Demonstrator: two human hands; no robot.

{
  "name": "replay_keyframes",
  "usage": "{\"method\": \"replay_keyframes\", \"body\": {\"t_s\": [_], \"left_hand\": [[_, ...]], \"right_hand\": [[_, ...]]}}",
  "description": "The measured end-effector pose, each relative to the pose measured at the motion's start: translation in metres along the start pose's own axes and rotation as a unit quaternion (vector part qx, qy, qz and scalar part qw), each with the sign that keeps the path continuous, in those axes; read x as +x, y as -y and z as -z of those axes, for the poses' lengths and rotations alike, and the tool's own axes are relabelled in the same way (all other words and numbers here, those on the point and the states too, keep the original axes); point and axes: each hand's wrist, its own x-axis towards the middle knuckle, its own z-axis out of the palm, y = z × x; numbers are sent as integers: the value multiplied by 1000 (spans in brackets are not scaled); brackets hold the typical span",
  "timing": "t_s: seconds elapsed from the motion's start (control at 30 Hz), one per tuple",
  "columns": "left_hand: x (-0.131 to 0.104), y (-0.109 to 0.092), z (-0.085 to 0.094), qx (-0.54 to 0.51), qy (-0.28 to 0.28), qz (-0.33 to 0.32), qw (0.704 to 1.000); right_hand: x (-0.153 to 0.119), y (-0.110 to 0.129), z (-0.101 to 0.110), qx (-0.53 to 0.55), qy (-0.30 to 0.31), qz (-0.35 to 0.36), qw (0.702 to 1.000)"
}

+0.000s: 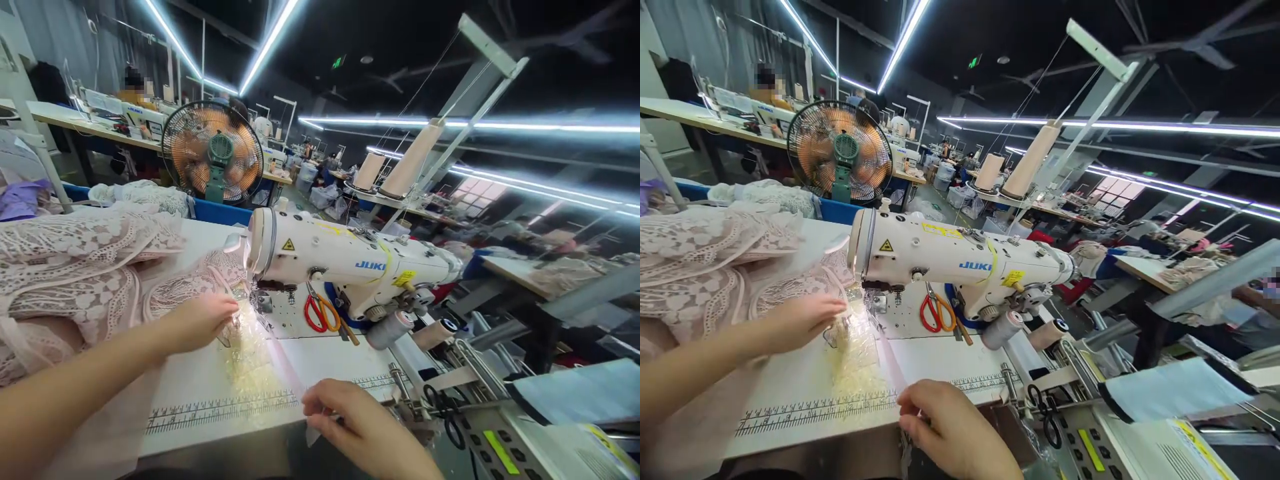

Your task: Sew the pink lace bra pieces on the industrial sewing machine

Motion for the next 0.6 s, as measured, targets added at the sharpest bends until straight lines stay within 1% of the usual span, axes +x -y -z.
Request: {"method": "replay_keyframes", "body": {"t_s": [0.03, 0.07, 0.13, 0.17, 0.2, 0.23, 0.27, 0.33, 0.37, 0.4, 0.43, 0.5, 0.53, 0.57, 0.6], "left_hand": [[16, 4, 4, 14, 13, -6, 1000], [30, 8, 5, 24, 22, -9, 999], [51, 18, -1, 30, 23, -8, 999], [56, 22, -6, 29, 25, -6, 999], [59, 26, -12, 29, 33, -1, 999], [59, 29, -18, 30, 43, 6, 999], [58, 32, -24, 31, 54, 13, 998], [55, 36, -30, 26, 70, 25, 997], [54, 37, -32, 20, 74, 28, 997], [55, 37, -32, 12, 74, 30, 997], [55, 37, -32, 5, 73, 31, 997], [58, 38, -32, -1, 71, 30, 997], [59, 38, -32, -1, 70, 29, 997], [60, 38, -32, 1, 69, 29, 997], [61, 39, -32, 4, 70, 29, 997]], "right_hand": [[-4, -5, 5, 0, -44, -18, 999], [-7, -11, 13, 3, -102, -41, 994], [-10, -19, 29, 15, -219, -87, 972], [-11, -20, 35, 22, -258, -101, 961], [-11, -19, 38, 30, -279, -107, 954], [-11, -15, 37, 38, -282, -101, 953], [-9, -9, 32, 44, -269, -83, 959], [0, 5, 8, 39, -215, -42, 975], [7, 11, -8, 29, -173, -18, 984], [15, 16, -27, 16, -125, -16, 992], [23, 18, -46, 7, -81, 18, 996], [37, 15, -80, 7, 44, 70, 997], [42, 12, -94, 18, 73, 80, 994], [44, 9, -104, 33, 66, 71, 995], [43, 6, -111, 51, 31, 45, 997]]}}
